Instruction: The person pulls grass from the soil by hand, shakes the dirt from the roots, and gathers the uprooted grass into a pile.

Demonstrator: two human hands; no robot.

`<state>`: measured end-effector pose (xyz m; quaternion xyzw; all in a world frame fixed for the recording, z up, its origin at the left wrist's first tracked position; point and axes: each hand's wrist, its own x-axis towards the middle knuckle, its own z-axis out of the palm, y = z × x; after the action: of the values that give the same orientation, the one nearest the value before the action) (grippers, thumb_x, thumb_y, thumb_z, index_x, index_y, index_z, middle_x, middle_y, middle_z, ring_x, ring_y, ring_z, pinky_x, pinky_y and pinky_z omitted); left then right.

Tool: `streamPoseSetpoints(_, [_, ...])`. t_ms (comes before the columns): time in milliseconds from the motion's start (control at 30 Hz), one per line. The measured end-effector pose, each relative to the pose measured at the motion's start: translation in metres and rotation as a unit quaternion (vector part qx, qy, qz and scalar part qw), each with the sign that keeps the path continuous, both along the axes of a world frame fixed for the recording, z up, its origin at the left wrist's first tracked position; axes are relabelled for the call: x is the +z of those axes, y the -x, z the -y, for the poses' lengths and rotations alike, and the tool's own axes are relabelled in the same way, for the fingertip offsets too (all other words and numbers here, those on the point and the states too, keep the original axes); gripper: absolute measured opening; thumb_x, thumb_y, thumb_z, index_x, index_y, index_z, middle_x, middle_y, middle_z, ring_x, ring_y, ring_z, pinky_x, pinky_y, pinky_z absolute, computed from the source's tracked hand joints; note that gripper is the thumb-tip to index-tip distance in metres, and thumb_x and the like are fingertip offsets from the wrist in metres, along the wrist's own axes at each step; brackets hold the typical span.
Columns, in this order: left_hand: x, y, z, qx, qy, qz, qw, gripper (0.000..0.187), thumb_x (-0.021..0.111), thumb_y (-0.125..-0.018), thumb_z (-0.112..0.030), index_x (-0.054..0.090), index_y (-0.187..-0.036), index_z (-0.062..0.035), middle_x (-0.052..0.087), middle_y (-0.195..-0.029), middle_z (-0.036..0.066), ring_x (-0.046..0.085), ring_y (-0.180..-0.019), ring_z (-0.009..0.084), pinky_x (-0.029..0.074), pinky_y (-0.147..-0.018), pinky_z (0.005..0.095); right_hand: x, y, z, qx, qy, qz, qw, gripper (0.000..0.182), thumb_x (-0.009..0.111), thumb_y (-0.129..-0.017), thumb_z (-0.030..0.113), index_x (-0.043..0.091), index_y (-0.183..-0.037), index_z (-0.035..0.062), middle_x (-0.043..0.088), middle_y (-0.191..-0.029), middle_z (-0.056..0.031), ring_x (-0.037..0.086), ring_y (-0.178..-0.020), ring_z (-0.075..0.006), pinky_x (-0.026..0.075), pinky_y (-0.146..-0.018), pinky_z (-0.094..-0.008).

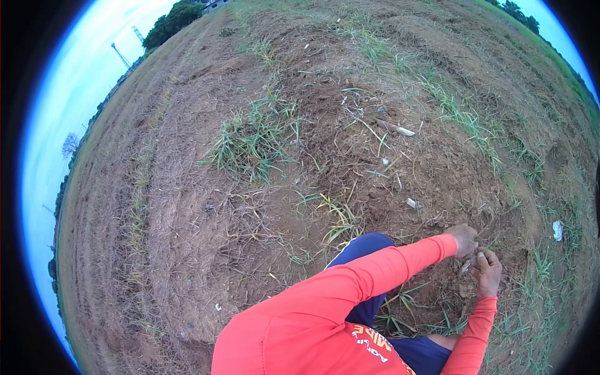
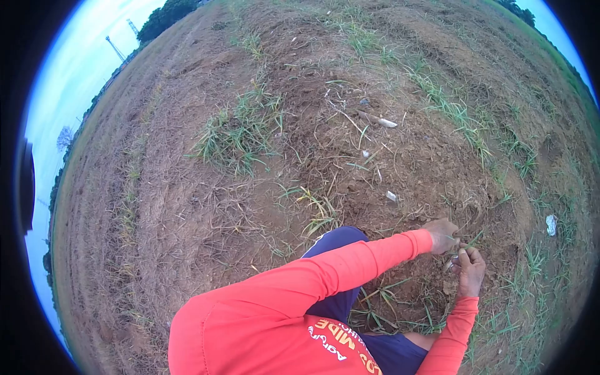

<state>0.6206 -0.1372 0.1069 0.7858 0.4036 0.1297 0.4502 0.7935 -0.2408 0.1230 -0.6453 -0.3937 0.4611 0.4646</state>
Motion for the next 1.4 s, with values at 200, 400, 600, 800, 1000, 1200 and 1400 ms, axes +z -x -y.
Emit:
streamPoseSetpoints(200, [0.002, 0.002, 0.001, 0.061, -0.011, 0.082, 0.995, 0.046, 0.055, -0.102, -0.037, 0.066, -0.111, 0.0059, 0.07, -0.106, 0.031, 0.068, -0.104, 0.046, 0.053, -0.091, 0.0507, -0.003, -0.004, 0.0, -0.002, 0.025, 0.024, 0.999, 0.033, 0.066, -0.099, 0.018, 0.065, -0.128, 0.0013, 0.068, -0.103, -0.003, 0.065, -0.08, -0.008, 0.052, -0.059, -0.0208])
streamPoseSetpoints(400, [0.033, 0.019, 0.002, 0.045, -0.006, 0.052, 0.998, 0.05, 0.05, -0.103, -0.042, 0.067, -0.11, 0.0052, 0.069, -0.107, 0.032, 0.067, -0.105, 0.0482, 0.053, -0.093, 0.0519, 0.001, 0.0, 0.0, 0.014, 0.051, 0.043, 0.998, 0.031, 0.066, -0.099, 0.019, 0.067, -0.125, 0.0026, 0.068, -0.103, -0.002, 0.065, -0.079, -0.0081, 0.052, -0.06, -0.021])
streamPoseSetpoints(600, [0.038, 0.021, 0.012, 0.003, 0.002, -0.012, 1.0, 0.048, 0.062, -0.092, -0.046, 0.073, -0.105, -0.0013, 0.072, -0.108, 0.027, 0.07, -0.105, 0.0425, 0.054, -0.093, 0.0492, 0.003, 0.001, -0.002, 0.019, 0.044, 0.054, 0.997, 0.033, 0.068, -0.098, 0.022, 0.067, -0.125, 0.0031, 0.068, -0.099, -0.0007, 0.063, -0.078, -0.0068, 0.05, -0.061, -0.021])
streamPoseSetpoints(800, [-0.002, 0.002, 0.005, -0.036, -0.013, -0.069, 0.997, 0.046, 0.067, -0.09, -0.045, 0.075, -0.105, -0.0016, 0.073, -0.103, 0.027, 0.071, -0.103, 0.0415, 0.055, -0.091, 0.0481, 0.006, 0.004, -0.003, -0.027, -0.032, 0.026, 0.999, 0.044, 0.069, -0.094, 0.016, 0.06, -0.136, 0.0038, 0.068, -0.103, -0.0024, 0.063, -0.081, -0.0077, 0.05, -0.068, -0.0209])
streamPoseSetpoints(1000, [-0.025, -0.01, -0.002, 0.021, 0.055, 0.055, 0.997, 0.053, 0.065, -0.093, -0.047, 0.072, -0.106, 0.0041, 0.071, -0.108, 0.03, 0.069, -0.104, 0.0453, 0.053, -0.091, 0.0494, 0.032, 0.023, 0.008, 0.025, -0.062, -0.104, 0.992, 0.076, 0.066, -0.091, 0.009, 0.034, -0.159, 0.0073, 0.055, -0.145, -0.0158, 0.06, -0.116, -0.0192, 0.052, -0.087, -0.0258])
streamPoseSetpoints(1200, [0.009, 0.008, 0.006, 0.023, 0.026, 0.062, 0.997, 0.05, 0.063, -0.094, -0.041, 0.069, -0.108, 0.0067, 0.069, -0.106, 0.033, 0.069, -0.103, 0.0453, 0.053, -0.089, 0.049, 0.03, 0.019, 0.005, 0.017, 0.016, 0.002, 1.0, 0.068, 0.066, -0.094, 0.014, 0.039, -0.155, 0.0044, 0.059, -0.14, -0.0141, 0.061, -0.118, -0.0192, 0.053, -0.089, -0.0298])
streamPoseSetpoints(1400, [0.045, 0.051, -0.009, 0.061, -0.082, 0.116, 0.988, 0.042, 0.064, -0.095, -0.037, 0.066, -0.101, 0.0045, 0.068, -0.094, 0.029, 0.069, -0.096, 0.0451, 0.052, -0.083, 0.0511, -0.001, -0.007, 0.0, 0.1, 0.045, 0.096, 0.989, 0.041, 0.066, -0.094, 0.016, 0.064, -0.131, -0.0017, 0.072, -0.105, -0.0042, 0.066, -0.085, -0.0092, 0.051, -0.068, -0.0242])
